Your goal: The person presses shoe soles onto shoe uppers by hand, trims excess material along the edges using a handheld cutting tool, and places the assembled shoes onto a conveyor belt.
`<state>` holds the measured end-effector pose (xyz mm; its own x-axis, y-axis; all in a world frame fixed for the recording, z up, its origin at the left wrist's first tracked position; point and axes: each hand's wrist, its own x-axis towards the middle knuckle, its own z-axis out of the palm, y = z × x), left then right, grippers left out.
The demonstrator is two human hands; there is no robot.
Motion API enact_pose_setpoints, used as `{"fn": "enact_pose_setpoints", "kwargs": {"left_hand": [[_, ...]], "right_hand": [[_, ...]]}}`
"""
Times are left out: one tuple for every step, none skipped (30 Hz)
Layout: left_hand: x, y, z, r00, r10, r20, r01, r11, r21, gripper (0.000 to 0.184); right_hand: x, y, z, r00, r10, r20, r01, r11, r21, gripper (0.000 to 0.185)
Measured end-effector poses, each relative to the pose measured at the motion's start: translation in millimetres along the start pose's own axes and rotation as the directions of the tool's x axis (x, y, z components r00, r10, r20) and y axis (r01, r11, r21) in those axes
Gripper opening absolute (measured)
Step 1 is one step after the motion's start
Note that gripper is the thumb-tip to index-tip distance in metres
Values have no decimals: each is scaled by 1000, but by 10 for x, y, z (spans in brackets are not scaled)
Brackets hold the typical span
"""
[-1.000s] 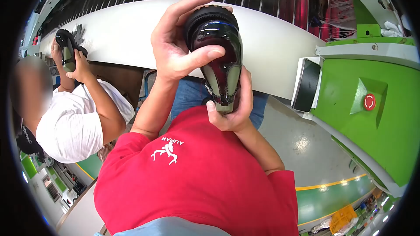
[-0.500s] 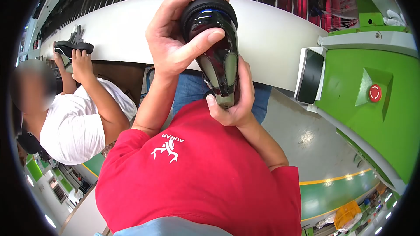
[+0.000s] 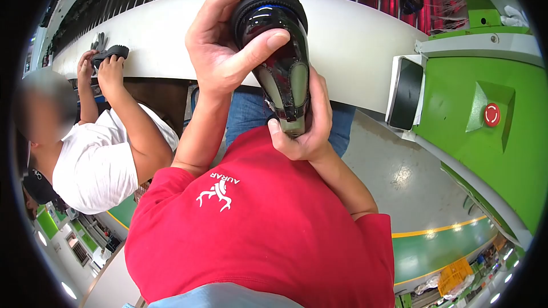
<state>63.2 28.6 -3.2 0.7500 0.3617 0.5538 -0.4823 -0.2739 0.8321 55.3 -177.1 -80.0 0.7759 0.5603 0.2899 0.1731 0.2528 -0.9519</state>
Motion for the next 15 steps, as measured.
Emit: {"fn": "enact_pose_setpoints", "kwargs": {"left_hand": [[-3, -3, 0, 1000, 0, -3, 0, 1000, -3, 66], [-6, -8, 0, 1000, 1, -6, -1, 1000, -5, 65], [-10, -11, -1, 1000, 1, -9, -1, 1000, -8, 65], [-10, -6, 0, 1000, 1, -12, -1, 1000, -16, 64], [-8, 2, 2, 1000, 1, -14, -1, 1000, -23, 64], [-9, 10, 2, 1000, 1, -16, -1, 1000, -30, 64], [-9, 16, 1, 1000, 0, -19, 0, 999, -33, 63], [-11, 23, 1, 1000, -2, -22, 1, 999, -35, 63], [-15, 33, 1, 1000, -4, -25, 3, 999, -37, 62], [-21, 46, -2, 1000, -5, -25, 5, 999, -33, 62], [-25, 60, -6, 1000, -7, -26, 7, 1000, -28, 62], [-26, 69, -9, 1000, -9, -26, 8, 1000, -23, 61], [-29, 77, -10, 1000, -6, -27, 5, 1000, -20, 61], [-33, 84, -12, 1000, -4, -29, 3, 1000, -18, 61], [-37, 88, -14, 1000, -2, -30, 1, 1000, -16, 61]], "right_hand": [[-3, 5, 8, 1000, -4, -7, 4, 1000, 14, 100], [-1, 14, 0, 1000, -19, 2, 19, 1000, -14, 100], [3, 26, -15, 999, -34, 11, 35, 998, -43, 100], [6, 31, -22, 999, -49, 21, 51, 996, -71, 100], [13, 21, -7, 999, -45, 15, 45, 998, -47, 100], [23, 5, 18, 999, -40, 10, 40, 999, -24, 100], [28, -5, 36, 999, -35, 4, 35, 999, 0, 100], [26, -6, 42, 999, -33, 1, 33, 999, 3, 100], [21, -9, 45, 1000, -30, -1, 30, 1000, 6, 100], [16, -9, 49, 1000, -28, -2, 28, 1000, 8, 100], [11, -4, 48, 999, -38, 0, 38, 999, -1, 99], [10, 8, 43, 999, -48, 3, 48, 999, -11, 99], [6, 15, 36, 998, -59, 6, 59, 998, -20, 99], [-1, 12, 30, 999, -50, 10, 51, 998, -29, 99], [-10, 8, 25, 999, -42, 13, 43, 998, -38, 99]]}}
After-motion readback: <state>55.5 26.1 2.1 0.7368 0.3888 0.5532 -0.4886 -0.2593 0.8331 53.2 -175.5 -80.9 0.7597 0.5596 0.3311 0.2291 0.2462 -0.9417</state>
